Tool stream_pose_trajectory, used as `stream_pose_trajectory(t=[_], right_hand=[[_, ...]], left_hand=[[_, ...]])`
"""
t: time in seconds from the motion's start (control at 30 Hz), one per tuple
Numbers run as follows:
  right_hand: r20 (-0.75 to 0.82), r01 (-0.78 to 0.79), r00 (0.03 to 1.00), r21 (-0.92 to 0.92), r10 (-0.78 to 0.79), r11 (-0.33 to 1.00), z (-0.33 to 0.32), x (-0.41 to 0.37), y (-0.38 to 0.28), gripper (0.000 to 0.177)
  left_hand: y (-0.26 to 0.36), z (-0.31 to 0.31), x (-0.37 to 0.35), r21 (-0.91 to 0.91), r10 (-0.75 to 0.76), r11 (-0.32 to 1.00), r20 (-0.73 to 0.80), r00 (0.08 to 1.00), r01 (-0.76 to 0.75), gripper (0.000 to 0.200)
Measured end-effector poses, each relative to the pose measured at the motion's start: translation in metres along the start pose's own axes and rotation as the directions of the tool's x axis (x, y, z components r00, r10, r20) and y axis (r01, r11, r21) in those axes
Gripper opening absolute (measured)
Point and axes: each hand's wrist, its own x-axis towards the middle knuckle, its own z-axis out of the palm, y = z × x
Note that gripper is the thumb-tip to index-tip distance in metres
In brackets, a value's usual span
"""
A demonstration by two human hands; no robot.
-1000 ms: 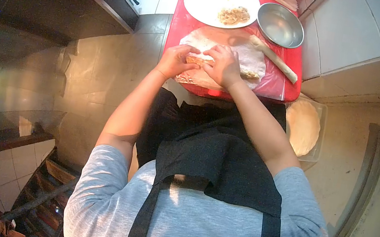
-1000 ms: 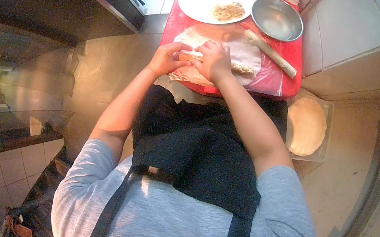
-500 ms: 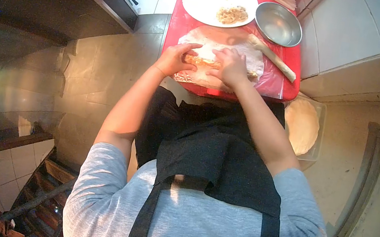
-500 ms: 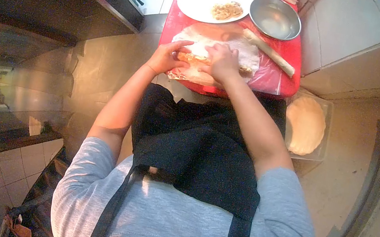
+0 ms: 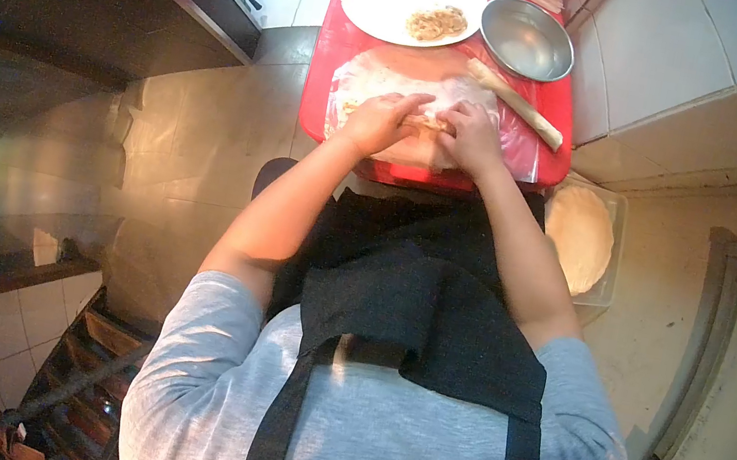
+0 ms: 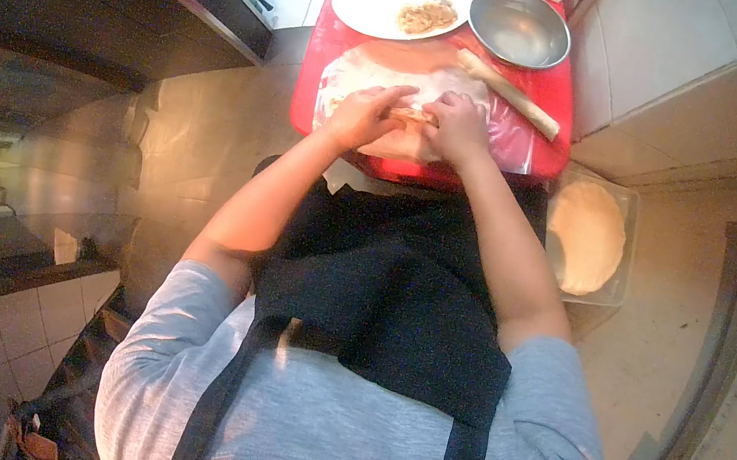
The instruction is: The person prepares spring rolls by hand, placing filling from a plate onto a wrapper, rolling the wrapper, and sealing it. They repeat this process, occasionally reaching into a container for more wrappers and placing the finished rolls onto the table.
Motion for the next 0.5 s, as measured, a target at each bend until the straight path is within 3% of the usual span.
stream_pose_trajectory(t=[0.1, 0.2, 0.3, 0.4, 0.43, 0.5], right_hand=[[-0.052, 0.042, 0.998, 0.069, -0.039, 0.997, -0.002, -0.005, 0.008, 0.028], [-0.167, -0.031, 0.985, 0.028, 0.035, 0.999, -0.021, -0.017, 0.007, 0.029], [-0.019, -0.009, 1.000, 0.110, 0.011, 0.994, -0.013, -0.022, 0.024, 0.035], [-0.045, -0.023, 0.998, 0.258, 0.036, 0.966, -0.022, -0.025, 0.027, 0.039], [-0.102, 0.017, 0.995, 0.220, 0.006, 0.975, -0.026, -0.026, 0.027, 0.038], [-0.209, 0.090, 0.976, 0.142, -0.059, 0.986, -0.032, -0.030, 0.031, 0.036]], left_hand=[[0.005, 0.007, 0.010, 0.011, -0.052, 0.999, 0.050, 0.997, 0.052, 0.050], [0.016, 0.007, 0.018, 0.030, 0.132, 0.991, -0.101, 0.986, -0.130, 0.046], [0.017, 0.034, 0.024, 0.033, 0.041, 0.999, 0.030, 0.999, -0.042, 0.045], [0.027, 0.028, 0.026, 0.075, -0.015, 0.997, 0.106, 0.994, 0.007, 0.052], [0.031, 0.022, 0.027, 0.085, -0.026, 0.996, 0.121, 0.992, 0.016, 0.055], [0.027, 0.007, 0.026, 0.041, 0.093, 0.995, 0.026, 0.995, -0.094, 0.061]])
